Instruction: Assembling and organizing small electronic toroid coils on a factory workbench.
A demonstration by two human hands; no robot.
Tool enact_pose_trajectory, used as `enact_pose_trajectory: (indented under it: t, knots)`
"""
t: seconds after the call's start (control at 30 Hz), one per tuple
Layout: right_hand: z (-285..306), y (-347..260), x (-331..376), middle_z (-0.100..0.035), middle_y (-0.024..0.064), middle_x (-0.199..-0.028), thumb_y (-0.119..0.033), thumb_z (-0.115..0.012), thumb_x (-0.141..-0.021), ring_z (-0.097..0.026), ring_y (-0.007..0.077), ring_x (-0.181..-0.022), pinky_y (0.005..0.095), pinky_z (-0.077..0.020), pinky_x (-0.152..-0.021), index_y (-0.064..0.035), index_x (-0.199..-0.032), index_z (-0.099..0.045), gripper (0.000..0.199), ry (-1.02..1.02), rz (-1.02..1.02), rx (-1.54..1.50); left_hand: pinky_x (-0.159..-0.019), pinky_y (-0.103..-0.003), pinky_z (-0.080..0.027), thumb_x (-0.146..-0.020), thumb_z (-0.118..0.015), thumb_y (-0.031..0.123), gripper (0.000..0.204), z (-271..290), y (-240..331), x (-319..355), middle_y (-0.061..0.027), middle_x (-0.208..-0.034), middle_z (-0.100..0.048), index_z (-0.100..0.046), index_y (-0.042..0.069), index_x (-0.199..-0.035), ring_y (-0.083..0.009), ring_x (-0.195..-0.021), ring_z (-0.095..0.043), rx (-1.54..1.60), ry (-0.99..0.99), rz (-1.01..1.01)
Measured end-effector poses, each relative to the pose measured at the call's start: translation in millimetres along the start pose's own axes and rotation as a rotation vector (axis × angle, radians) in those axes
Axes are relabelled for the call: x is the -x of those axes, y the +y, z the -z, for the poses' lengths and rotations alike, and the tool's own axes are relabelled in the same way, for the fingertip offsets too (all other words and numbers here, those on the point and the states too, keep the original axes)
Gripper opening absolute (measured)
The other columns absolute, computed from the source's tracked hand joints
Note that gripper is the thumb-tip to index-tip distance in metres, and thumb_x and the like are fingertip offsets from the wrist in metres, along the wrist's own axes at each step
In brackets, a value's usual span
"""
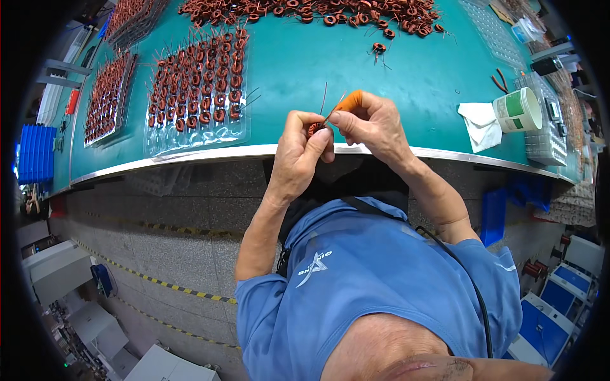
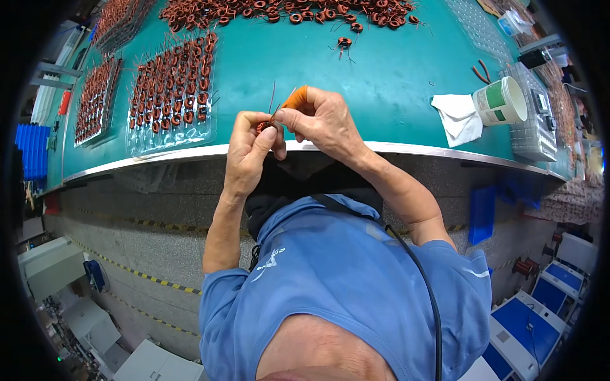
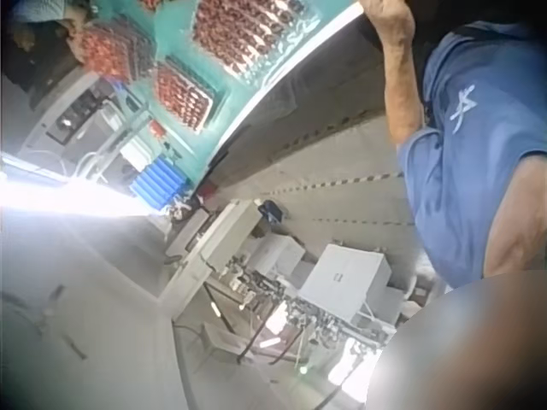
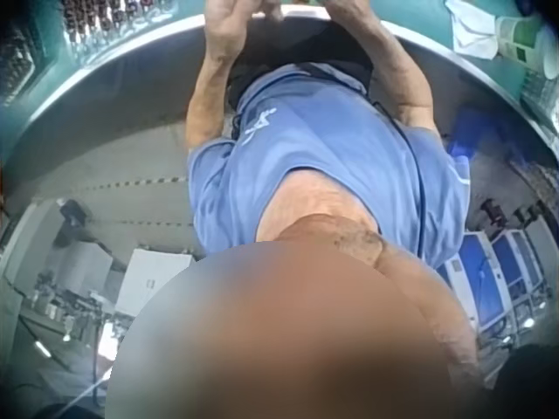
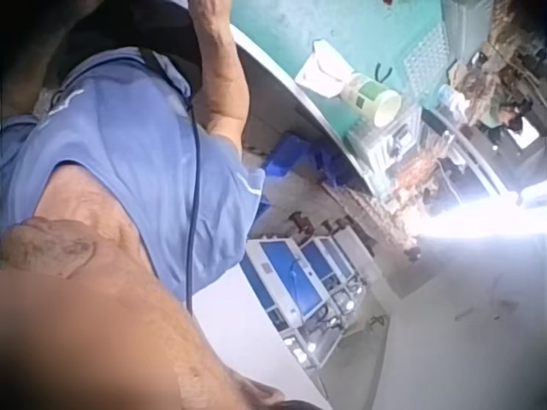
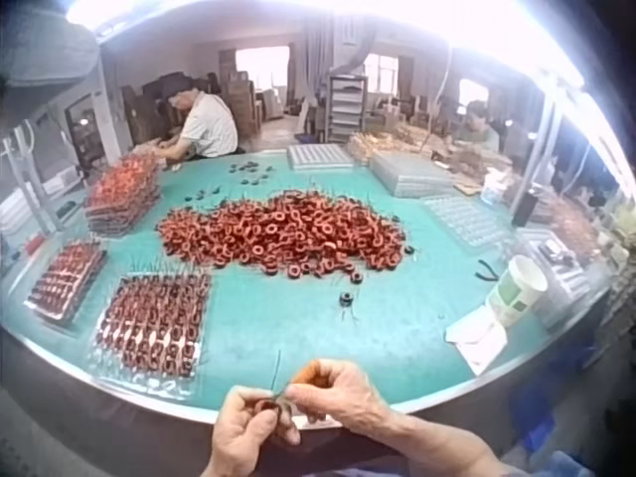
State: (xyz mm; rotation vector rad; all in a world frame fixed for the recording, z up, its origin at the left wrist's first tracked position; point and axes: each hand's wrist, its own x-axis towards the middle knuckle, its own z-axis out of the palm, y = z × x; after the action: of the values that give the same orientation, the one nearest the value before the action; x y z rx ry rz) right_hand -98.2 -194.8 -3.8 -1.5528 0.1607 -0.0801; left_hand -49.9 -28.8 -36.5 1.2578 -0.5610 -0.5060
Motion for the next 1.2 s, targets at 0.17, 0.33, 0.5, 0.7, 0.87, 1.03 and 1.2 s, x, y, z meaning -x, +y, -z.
enact_pose_trajectory:
  t: [0.17, 0.33, 0.5, 0.7, 0.87, 1.03, 1.2]
  knots:
    - [-9, 7, 1, -0.064, 0.0044, -0.074, -0.018, -0.068, -0.088, -0.059, 0.0093, -0.059, 0.0225, -0.0488, -0.052, 0.0025, -0.093, -0.064, 0.022, -0.015, 0.066, -0.042, -0.051, -0.025, -0.041, -0.097, -0.051, 0.012, 0.015, 6, -1, 4, -0.0019, -0.065, -0.052, -0.044, 0.001, -0.104, -0.0089, -0.056, -0.049, -0.176, 0.067, 0.004]
    - [-7, 13, 0, -0.062, 0.0034, -0.072, -0.016, -0.068, -0.089, -0.057, 0.0085, -0.058, 0.0217, -0.0445, -0.050, 0.0007, -0.096, -0.063, 0.018, -0.071, 0.050, -0.032, -0.051, -0.029, -0.041, -0.096, -0.053, 0.011, 0.015, 8, 7, 7, -0.0061, -0.064, -0.053, -0.044, 0.001, -0.102, -0.0137, -0.054, -0.051, -0.376, 0.019, 0.049]
    - [-17, 9, -5, -0.059, 0.0025, -0.065, -0.016, -0.067, -0.088, -0.055, 0.0081, -0.053, 0.0217, -0.0425, -0.048, 0.0004, -0.092, -0.064, 0.017, -0.005, 0.065, 0.178, -0.052, -0.028, -0.041, -0.096, -0.053, 0.013, 0.016, 11, -6, 9, -0.0057, -0.066, -0.053, -0.044, 0.001, -0.103, -0.0135, -0.056, -0.051, -0.391, 0.036, 0.045]
    - [2, 26, -15, -0.061, 0.0035, -0.075, -0.017, -0.062, -0.092, -0.056, 0.0093, -0.057, 0.0210, -0.0424, -0.049, 0.0006, -0.102, -0.063, 0.020, 0.201, 0.024, -0.079, -0.058, -0.025, -0.042, -0.101, -0.046, 0.016, 0.014, 23, -8, 19, -0.0057, -0.076, -0.050, -0.042, 0.005, -0.109, -0.0127, -0.062, -0.049, 0.138, 0.090, -0.034]
    - [97, 61, -73, -0.053, 0.0176, -0.121, -0.026, -0.070, -0.085, -0.054, 0.0290, -0.109, 0.0385, -0.0464, -0.090, -0.0004, -0.123, -0.054, 0.048, 0.547, 0.581, 1.015, -0.065, -0.027, -0.051, -0.099, -0.048, 0.010, 0.012, 65, 2, 31, -0.0109, -0.086, -0.061, -0.051, 0.004, -0.110, -0.0171, -0.073, -0.061, 0.116, 0.204, -0.110]
    - [132, 74, -102, -0.055, 0.0177, -0.115, -0.018, -0.067, -0.086, -0.056, 0.0351, -0.101, 0.0415, -0.0471, -0.085, 0.0004, -0.110, -0.057, 0.032, 0.390, 0.515, 1.342, -0.075, -0.024, -0.046, -0.090, -0.063, 0.009, 0.007, 155, 16, 39, -0.0026, -0.095, -0.055, -0.063, 0.003, -0.094, -0.0118, -0.084, -0.054, -0.631, 0.687, -0.377]
    - [140, 73, -113, -0.057, 0.0148, -0.108, -0.009, -0.064, -0.085, -0.056, 0.0339, -0.100, 0.0404, -0.0483, -0.082, 0.0011, -0.105, -0.057, 0.023, 0.373, 0.553, 1.255, -0.081, -0.031, -0.047, -0.083, -0.069, 0.006, 0.009, 174, 19, 31, -0.0069, -0.091, -0.068, -0.067, 0.002, -0.091, -0.0204, -0.091, -0.062, -0.927, 0.707, -0.368]
